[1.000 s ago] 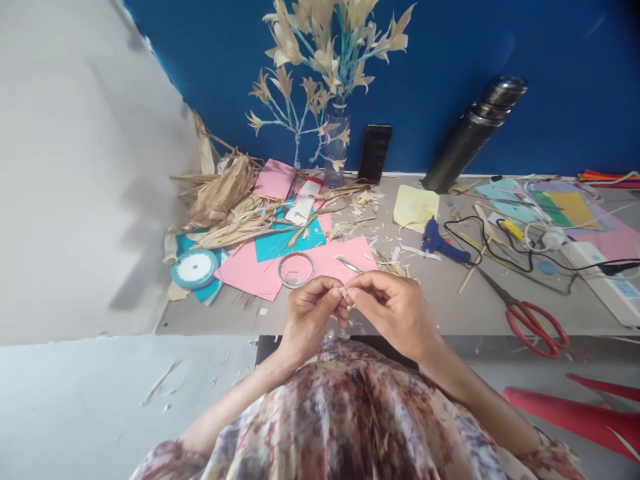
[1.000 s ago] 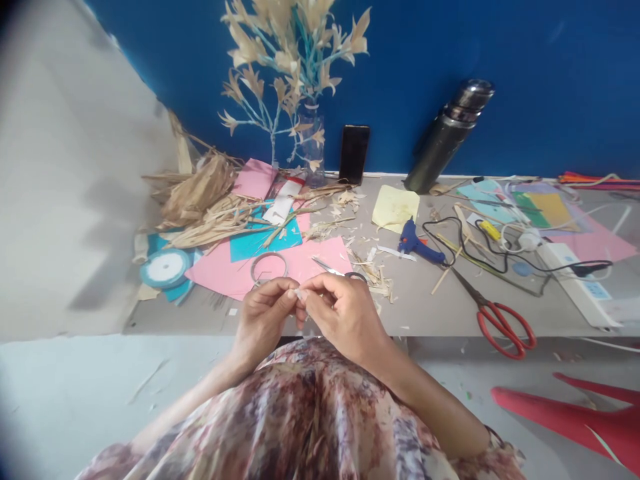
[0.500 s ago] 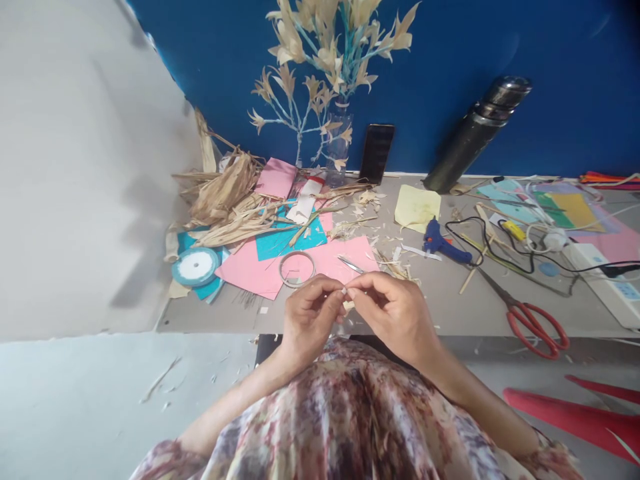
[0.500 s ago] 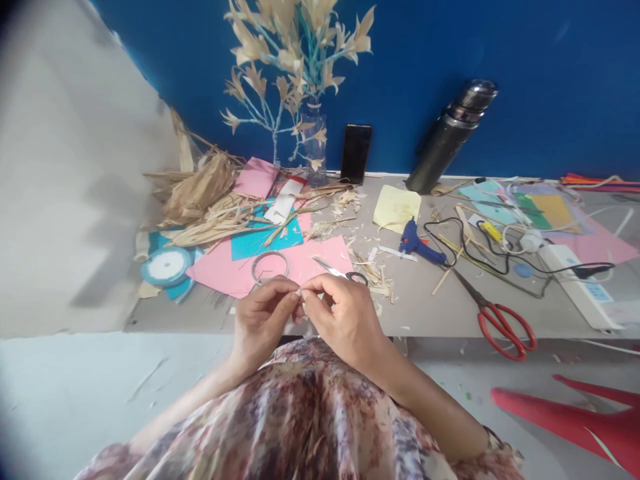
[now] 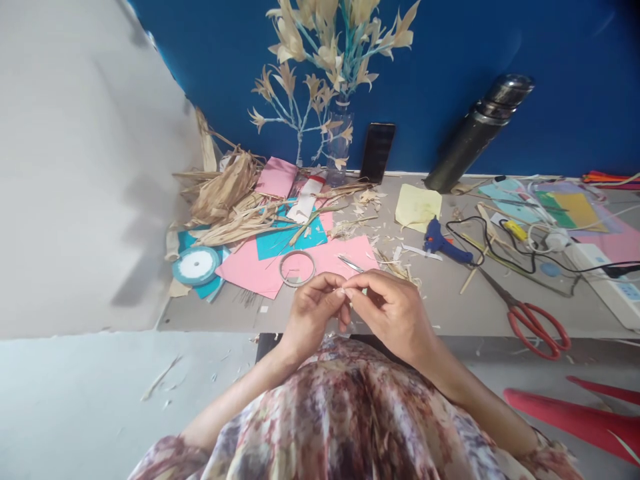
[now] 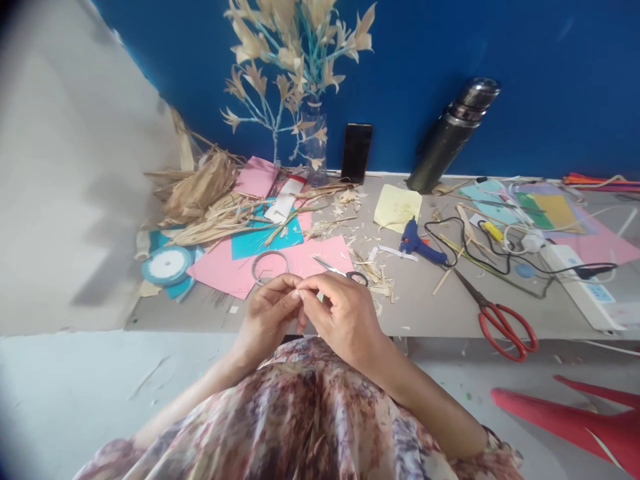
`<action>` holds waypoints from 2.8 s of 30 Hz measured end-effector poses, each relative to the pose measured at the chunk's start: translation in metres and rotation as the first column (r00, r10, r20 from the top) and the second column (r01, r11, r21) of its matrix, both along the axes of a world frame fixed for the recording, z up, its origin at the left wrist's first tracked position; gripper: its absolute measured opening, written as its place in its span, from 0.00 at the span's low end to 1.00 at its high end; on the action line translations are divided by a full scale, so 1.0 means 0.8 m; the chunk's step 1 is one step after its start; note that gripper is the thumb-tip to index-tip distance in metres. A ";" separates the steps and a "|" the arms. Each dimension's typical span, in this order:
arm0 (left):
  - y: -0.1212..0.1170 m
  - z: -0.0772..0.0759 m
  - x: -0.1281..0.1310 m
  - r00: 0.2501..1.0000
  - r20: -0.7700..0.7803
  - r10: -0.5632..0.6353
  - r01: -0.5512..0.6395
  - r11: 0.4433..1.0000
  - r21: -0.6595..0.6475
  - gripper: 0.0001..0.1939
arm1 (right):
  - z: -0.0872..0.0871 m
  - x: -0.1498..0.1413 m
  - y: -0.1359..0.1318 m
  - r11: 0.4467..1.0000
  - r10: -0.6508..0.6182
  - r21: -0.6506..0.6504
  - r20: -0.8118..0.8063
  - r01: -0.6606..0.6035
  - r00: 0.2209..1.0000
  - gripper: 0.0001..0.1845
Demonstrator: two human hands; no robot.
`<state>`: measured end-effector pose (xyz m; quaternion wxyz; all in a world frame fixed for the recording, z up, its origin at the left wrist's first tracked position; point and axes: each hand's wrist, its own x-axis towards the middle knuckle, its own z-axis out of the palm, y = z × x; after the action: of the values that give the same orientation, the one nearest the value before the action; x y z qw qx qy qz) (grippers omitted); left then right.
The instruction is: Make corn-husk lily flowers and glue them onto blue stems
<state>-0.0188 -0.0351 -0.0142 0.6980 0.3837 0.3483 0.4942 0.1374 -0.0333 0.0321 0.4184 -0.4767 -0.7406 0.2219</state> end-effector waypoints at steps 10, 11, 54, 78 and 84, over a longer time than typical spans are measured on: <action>0.001 0.027 0.006 0.944 -0.243 0.225 -0.192 0.969 0.154 0.08 | -0.002 0.004 0.001 0.999 -0.023 -0.044 -0.034 0.022 0.999 0.13; 0.001 0.029 0.007 0.938 -0.251 0.240 -0.204 0.965 0.163 0.08 | -0.001 0.004 0.000 0.996 -0.039 -0.079 -0.052 0.035 0.998 0.14; 0.004 0.007 -0.002 0.514 -0.460 0.724 -0.039 0.555 0.831 0.09 | 0.003 -0.014 0.003 0.982 -0.110 -0.155 -0.027 0.104 0.994 0.07; -0.001 0.010 0.002 0.569 -0.337 0.750 -0.108 0.474 0.874 0.12 | 0.001 -0.025 0.003 0.986 -0.147 -0.096 -0.093 0.138 0.985 0.07; -0.005 0.013 0.002 0.654 -0.346 0.673 -0.165 0.573 0.803 0.11 | 0.001 -0.024 0.003 0.985 -0.138 -0.119 -0.112 0.125 0.984 0.07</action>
<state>-0.0169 -0.0388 -0.0034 0.1867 0.6593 0.4235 0.5925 0.1183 -0.0309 0.0328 0.4488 -0.5328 -0.6675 0.2629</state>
